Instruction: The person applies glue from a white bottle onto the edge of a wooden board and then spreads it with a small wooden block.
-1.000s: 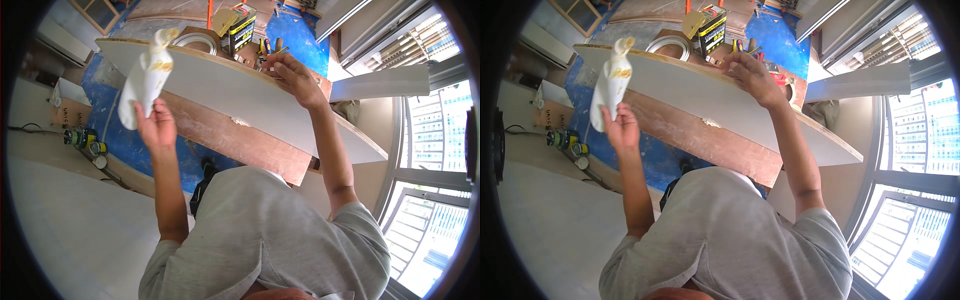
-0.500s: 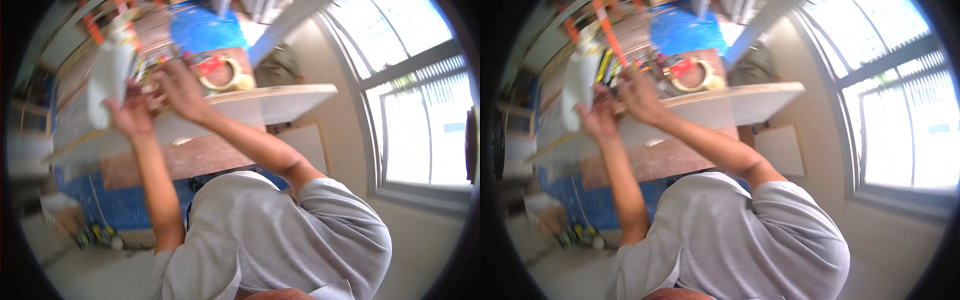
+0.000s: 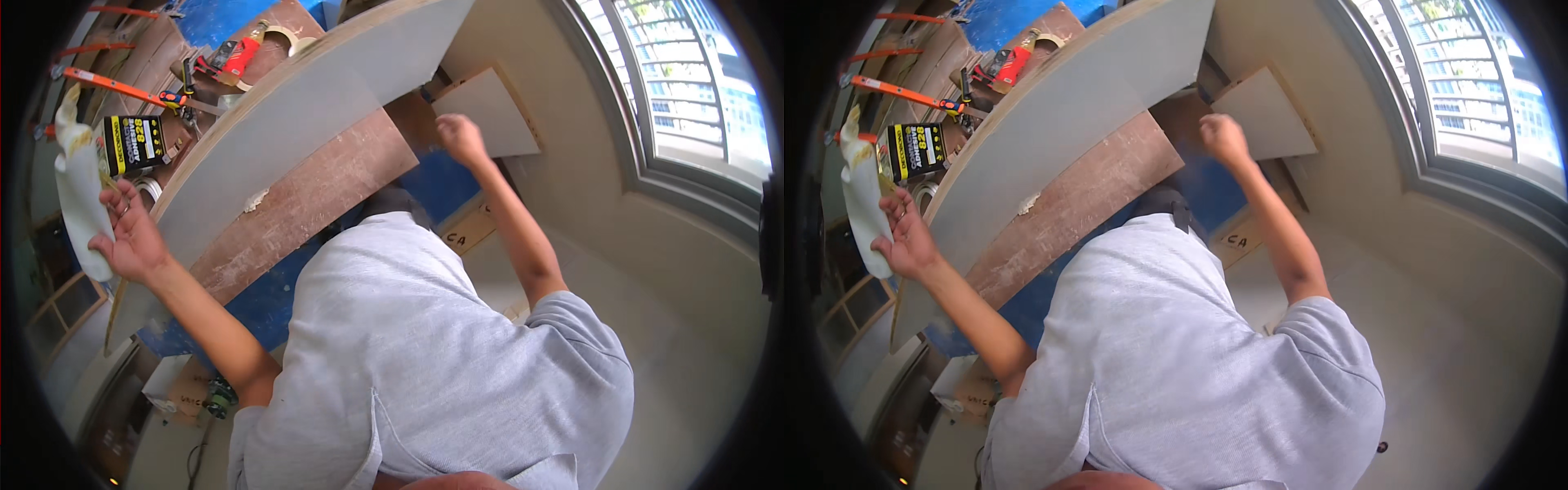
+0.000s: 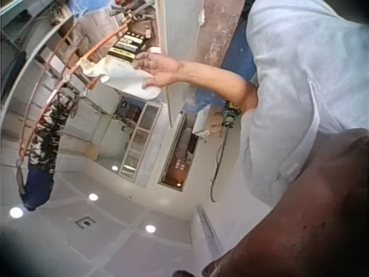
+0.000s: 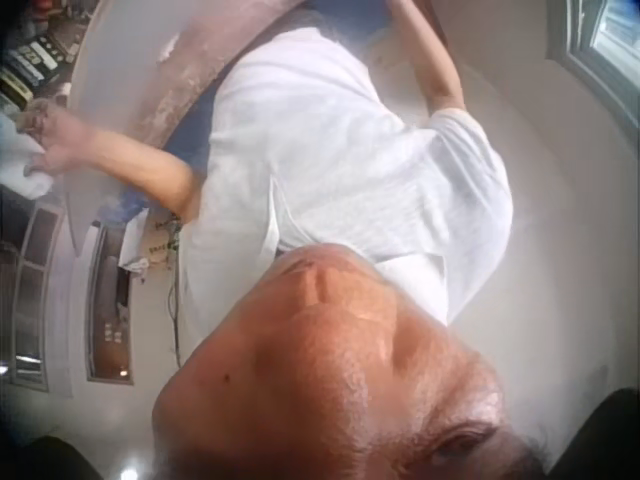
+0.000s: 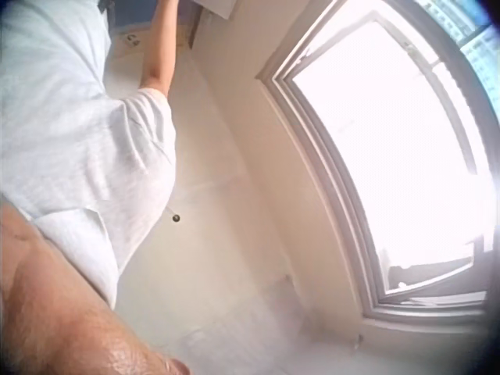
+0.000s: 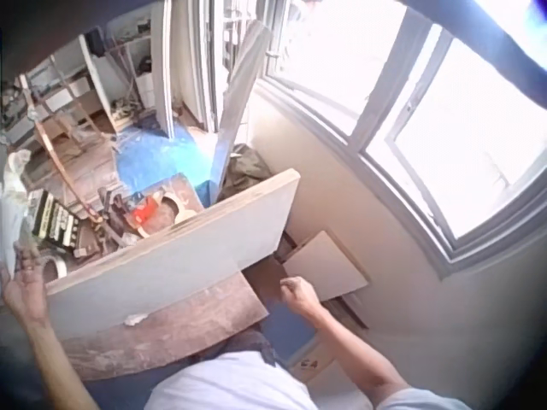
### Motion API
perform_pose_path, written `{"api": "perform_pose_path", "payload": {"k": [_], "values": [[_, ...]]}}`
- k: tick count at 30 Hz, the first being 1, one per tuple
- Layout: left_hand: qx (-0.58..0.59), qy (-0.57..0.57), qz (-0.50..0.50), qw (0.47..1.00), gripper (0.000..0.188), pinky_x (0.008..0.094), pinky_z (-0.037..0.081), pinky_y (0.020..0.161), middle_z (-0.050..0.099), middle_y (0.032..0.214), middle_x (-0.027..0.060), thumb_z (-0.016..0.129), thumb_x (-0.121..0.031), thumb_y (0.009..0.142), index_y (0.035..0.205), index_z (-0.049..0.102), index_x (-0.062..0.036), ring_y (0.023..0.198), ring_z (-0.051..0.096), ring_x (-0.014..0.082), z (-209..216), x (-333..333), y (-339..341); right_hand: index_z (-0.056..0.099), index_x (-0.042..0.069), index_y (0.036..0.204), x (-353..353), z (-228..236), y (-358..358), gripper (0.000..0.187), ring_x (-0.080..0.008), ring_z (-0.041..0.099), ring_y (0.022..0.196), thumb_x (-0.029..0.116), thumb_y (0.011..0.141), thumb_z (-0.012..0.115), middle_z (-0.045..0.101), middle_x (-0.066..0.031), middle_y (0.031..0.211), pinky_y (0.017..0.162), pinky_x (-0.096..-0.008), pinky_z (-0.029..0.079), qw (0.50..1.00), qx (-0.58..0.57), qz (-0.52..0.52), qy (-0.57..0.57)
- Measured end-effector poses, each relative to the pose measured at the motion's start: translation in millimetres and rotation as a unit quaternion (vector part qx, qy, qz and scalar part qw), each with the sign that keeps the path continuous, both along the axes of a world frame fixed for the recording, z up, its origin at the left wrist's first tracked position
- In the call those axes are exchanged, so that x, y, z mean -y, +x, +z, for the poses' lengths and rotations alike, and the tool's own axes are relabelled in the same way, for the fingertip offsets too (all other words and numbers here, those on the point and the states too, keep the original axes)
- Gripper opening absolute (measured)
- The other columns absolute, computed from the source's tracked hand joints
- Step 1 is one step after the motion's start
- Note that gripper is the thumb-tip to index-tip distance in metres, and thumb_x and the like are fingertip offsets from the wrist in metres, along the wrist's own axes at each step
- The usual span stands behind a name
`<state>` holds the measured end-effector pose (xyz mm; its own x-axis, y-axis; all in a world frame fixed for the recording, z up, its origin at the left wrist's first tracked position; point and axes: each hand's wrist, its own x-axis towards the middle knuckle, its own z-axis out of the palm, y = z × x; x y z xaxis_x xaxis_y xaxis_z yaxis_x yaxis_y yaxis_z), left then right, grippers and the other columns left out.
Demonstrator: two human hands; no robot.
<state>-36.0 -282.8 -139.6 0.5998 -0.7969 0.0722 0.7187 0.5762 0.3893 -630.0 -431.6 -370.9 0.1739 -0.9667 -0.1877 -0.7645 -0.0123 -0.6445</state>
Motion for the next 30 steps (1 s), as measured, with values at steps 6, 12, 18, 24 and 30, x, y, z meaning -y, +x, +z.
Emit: {"api": "perform_pose_path", "payload": {"k": [6, 12, 18, 24, 30], "values": [[0.011, 0.037, 0.021, 0.999, 0.08, 0.0627, 0.026, 0.121, 0.053, 0.122, 0.0234, 0.043, -0.053, 0.107, 0.149, 0.031, 0.0148, 0.119, 0.052, 0.0354, 10, -5, -9, 0.076, 0.012, 0.123, -56, -61, 29, 0.04, -0.0388, 0.056, 0.129, 0.005, 0.088, 0.059, 0.059, -0.0203, 0.139, 0.11, -0.0444, 0.047, 0.994, 0.071, 0.04, 0.065], [-0.004, 0.029, -0.008, 1.0, 0.076, 0.063, 0.03, 0.119, 0.054, 0.122, 0.0251, 0.045, -0.051, 0.107, 0.147, 0.035, 0.0133, 0.115, 0.054, 0.0362, 15, -5, -25, 0.075, 0.009, 0.104, -43, -11, 20, 0.029, -0.0244, 0.049, 0.118, 0.0, 0.08, 0.06, 0.044, -0.0059, 0.134, 0.103, -0.0363, 0.046, 0.951, 0.201, 0.016, 0.233], [-0.032, 0.036, 0.032, 0.998, 0.074, 0.0634, 0.031, 0.12, 0.057, 0.115, 0.0251, 0.05, -0.049, 0.106, 0.139, 0.038, 0.0164, 0.115, 0.054, 0.0366, 9, 4, -22, 0.066, 0.011, 0.095, -15, 84, 24, 0.022, -0.0149, 0.048, 0.129, -0.004, 0.081, 0.061, 0.054, 0.0017, 0.125, 0.105, -0.032, 0.038, 0.779, 0.558, -0.031, 0.284], [-0.05, 0.028, 0.039, 0.998, 0.073, 0.0625, 0.03, 0.121, 0.059, 0.112, 0.0281, 0.056, -0.048, 0.103, 0.137, 0.044, 0.0159, 0.117, 0.055, 0.0368, 10, -4, -37, 0.062, 0.008, 0.091, 3, 193, 65, 0.012, -0.022, 0.062, 0.115, 0.011, 0.095, 0.073, 0.064, -0.0091, 0.114, 0.1, -0.0394, 0.048, 0.784, 0.585, 0.131, 0.159], [0.01, -0.092, -0.014, 0.996, 0.058, 0.0604, 0.033, 0.119, 0.067, 0.128, 0.0208, 0.062, -0.044, 0.1, 0.143, 0.056, -0.0062, 0.112, 0.061, 0.0351, 17, -2, -73, 0.067, -0.003, 0.103, 37, 294, 98, 0.012, -0.0234, 0.069, 0.102, 0.009, 0.101, 0.067, 0.071, -0.0136, 0.102, 0.091, -0.0373, 0.053, 0.869, 0.422, 0.252, -0.064]]}}
